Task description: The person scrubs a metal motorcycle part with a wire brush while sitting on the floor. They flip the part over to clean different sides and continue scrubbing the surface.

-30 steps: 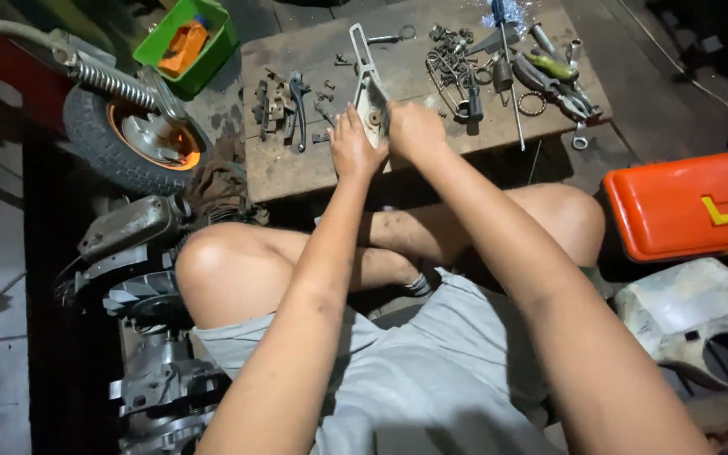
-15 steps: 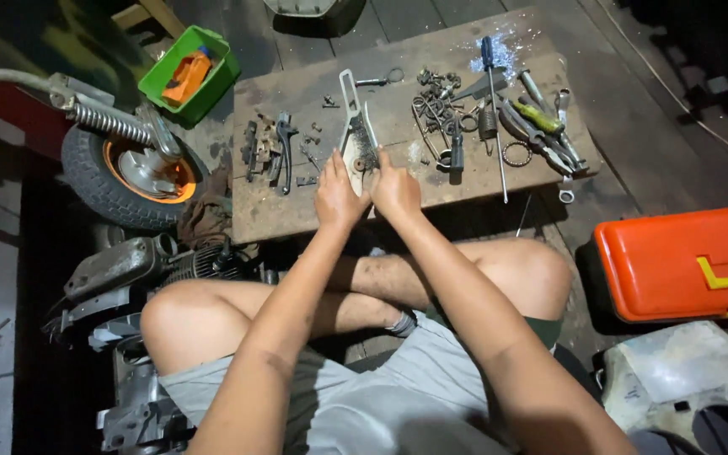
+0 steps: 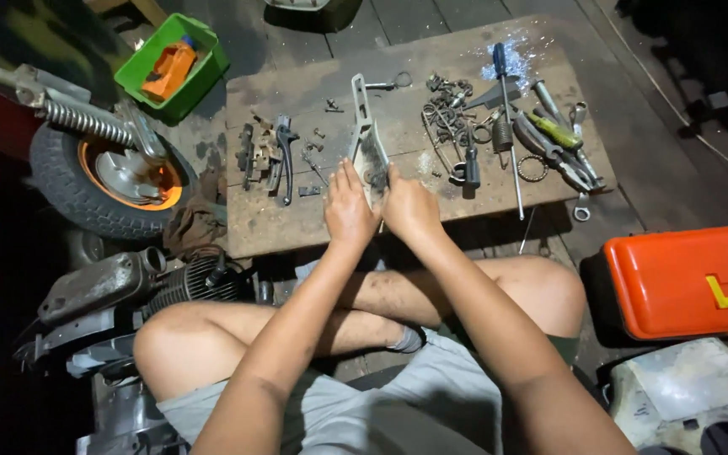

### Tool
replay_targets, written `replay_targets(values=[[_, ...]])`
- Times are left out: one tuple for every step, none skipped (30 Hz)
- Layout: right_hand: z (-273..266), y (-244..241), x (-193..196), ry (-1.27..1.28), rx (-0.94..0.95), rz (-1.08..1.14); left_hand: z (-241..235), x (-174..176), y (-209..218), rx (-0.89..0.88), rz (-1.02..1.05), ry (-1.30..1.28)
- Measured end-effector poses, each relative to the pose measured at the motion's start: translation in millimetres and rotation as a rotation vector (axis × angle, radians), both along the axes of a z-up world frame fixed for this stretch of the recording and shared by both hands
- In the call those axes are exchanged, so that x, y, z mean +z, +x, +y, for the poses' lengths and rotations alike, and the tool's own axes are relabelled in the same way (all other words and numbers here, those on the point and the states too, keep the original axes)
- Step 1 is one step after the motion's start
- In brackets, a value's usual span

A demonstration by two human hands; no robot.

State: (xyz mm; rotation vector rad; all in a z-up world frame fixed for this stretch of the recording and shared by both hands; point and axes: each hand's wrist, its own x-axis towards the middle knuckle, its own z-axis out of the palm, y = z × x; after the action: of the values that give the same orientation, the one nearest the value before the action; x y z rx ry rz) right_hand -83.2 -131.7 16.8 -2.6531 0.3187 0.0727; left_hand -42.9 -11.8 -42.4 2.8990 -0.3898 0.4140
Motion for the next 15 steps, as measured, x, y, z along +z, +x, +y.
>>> replay_targets(values=[[6.9,-0.4,1.2,0.000,-0.001,0.006,2.1,-8.4,2.4,-0.001,0.006,0.000],[13.8,-1.2,2.8,-0.043,-0.003,-0.031,4.2,-16.4,4.3,-0.004,0.006,0.015],[19.7,-1.4,5.7,-0.088,-0.007,-0.073,5.0,-23.1,7.3,-0.010,0.002,0.029],[23.2,0.0,-8.6,-0.090,-0.010,-0.071,6.1,-21.3,6.6,-0.014,0.004,0.026],[25.4,2.3,-22.8,-0.214,-0.009,-0.229,5.8,-19.4,6.9,-0.020,0.012,0.025],[27.6,4.2,-37.1,-0.338,-0.008,-0.386,5.8,-17.6,6.8,-0.027,0.020,0.023],[26.0,4.5,-28.6,-0.347,-0.010,-0.388,4.6,-12.7,8.6,-0.030,0.017,0.015],[24.7,4.3,-20.7,-0.313,-0.007,-0.354,3.7,-8.3,10.1,-0.024,0.003,0.010],[24.9,-3.8,-16.2,-0.276,-0.002,-0.300,4.5,-7.8,2.8,-0.019,0.008,0.008],[23.5,-3.5,-9.7,-0.281,-0.004,-0.284,5.1,-9.0,-1.6,-0.023,0.023,0.004],[21.3,3.1,-0.4,-0.182,-0.028,-0.187,5.0,-6.9,0.9,-0.011,0.031,-0.009],[19.3,9.2,9.7,-0.082,-0.053,-0.090,5.0,-4.0,2.8,0.001,0.038,-0.022],[13.2,9.7,9.2,-0.085,-0.052,-0.090,7.0,-4.6,2.7,0.002,0.038,-0.024],[7.0,10.0,9.0,-0.065,-0.030,-0.048,9.0,-4.9,2.4,-0.010,0.050,-0.060],[0.1,11.8,9.5,-0.046,-0.011,-0.008,10.0,-4.6,4.1,-0.023,0.060,-0.098]])
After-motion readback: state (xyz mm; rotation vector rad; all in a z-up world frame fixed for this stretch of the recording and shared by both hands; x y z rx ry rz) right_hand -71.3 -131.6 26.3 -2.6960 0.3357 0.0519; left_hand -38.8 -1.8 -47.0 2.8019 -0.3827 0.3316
